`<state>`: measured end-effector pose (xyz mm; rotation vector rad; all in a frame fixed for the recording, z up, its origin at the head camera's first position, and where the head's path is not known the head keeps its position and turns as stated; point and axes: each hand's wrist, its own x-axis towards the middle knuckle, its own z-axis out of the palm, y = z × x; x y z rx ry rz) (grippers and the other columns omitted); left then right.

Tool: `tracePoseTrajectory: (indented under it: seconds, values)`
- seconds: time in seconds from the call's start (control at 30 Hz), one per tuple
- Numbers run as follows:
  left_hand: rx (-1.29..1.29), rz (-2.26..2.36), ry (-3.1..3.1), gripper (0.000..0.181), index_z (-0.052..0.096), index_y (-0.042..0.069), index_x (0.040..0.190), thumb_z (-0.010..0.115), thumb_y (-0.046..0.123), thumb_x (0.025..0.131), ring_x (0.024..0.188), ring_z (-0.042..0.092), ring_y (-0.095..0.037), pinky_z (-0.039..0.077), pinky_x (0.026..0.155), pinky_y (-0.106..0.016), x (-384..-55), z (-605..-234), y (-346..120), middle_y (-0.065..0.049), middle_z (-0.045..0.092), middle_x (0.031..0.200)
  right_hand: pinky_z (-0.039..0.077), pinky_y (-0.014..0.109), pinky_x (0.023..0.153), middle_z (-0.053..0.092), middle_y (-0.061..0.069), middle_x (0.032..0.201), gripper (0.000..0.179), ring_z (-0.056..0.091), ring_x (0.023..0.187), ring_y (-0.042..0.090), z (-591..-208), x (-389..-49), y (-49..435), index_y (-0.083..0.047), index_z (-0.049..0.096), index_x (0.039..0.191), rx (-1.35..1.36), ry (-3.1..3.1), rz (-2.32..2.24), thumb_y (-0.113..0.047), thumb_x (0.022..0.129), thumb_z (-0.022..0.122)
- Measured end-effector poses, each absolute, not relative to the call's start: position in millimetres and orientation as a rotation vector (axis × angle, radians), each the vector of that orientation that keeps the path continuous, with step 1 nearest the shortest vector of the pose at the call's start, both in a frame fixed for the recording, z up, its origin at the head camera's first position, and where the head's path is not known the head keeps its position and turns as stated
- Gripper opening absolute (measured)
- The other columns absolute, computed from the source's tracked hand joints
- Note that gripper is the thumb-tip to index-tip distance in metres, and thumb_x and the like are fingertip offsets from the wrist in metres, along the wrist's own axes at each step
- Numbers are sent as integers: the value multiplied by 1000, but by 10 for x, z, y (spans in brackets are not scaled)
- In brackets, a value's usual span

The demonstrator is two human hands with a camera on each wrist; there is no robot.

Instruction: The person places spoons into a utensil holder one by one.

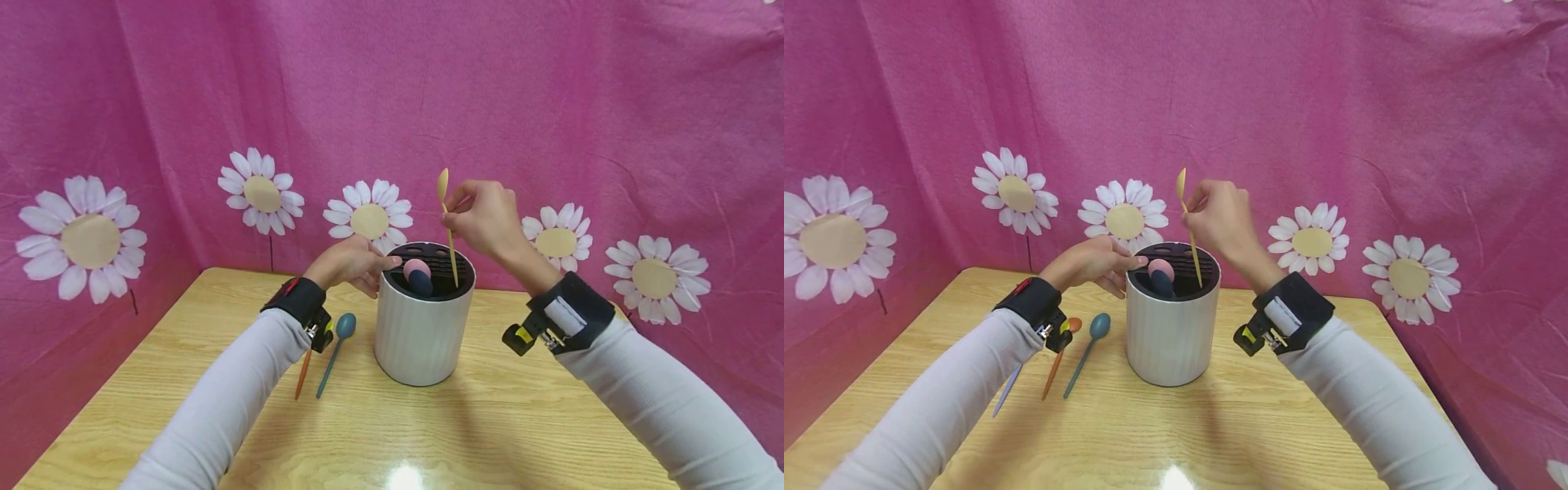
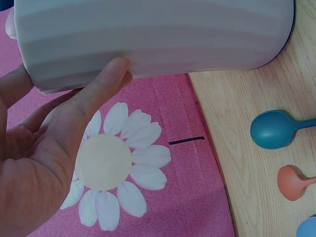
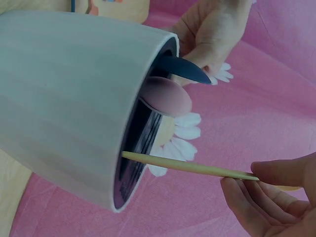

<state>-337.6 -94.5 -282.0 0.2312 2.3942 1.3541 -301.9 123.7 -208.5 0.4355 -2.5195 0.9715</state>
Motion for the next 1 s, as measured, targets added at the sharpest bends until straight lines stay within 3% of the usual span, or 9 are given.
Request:
tracePoseTrajectory:
  seconds: [0.2,0.4,0.7,1.0]
  values:
    - [228,1351,2397,30,72,1,98,66,30,95,77,69,-25,60,70,-38,-3380,-2819,-944,-16,68,96,53,28,61,72,9,79,7,68,63,17,-2194,-3008,1229,-4,67,85,444,-2547,983,-6,81,73]
    - [221,1356,2388,31,72,0,97,65,30,95,77,69,-26,59,75,-42,-3382,-2821,-950,-17,68,96,58,38,66,71,11,81,8,69,65,19,-2312,-2988,1223,-2,66,87,470,-2595,1008,-6,83,72]
    - [236,1344,2399,31,73,1,95,64,31,96,78,69,-26,59,74,-40,-3376,-2820,-962,-16,67,96,58,39,63,71,11,81,10,68,65,18,-2416,-2944,1219,-4,66,84,505,-2628,984,-8,82,75]
    - [245,1355,2380,31,72,0,95,64,30,96,77,69,-26,57,79,-44,-3380,-2822,-960,-17,67,96,53,31,54,71,7,74,11,67,61,15,-2514,-2924,1255,-6,66,79,529,-2647,960,-7,78,77]
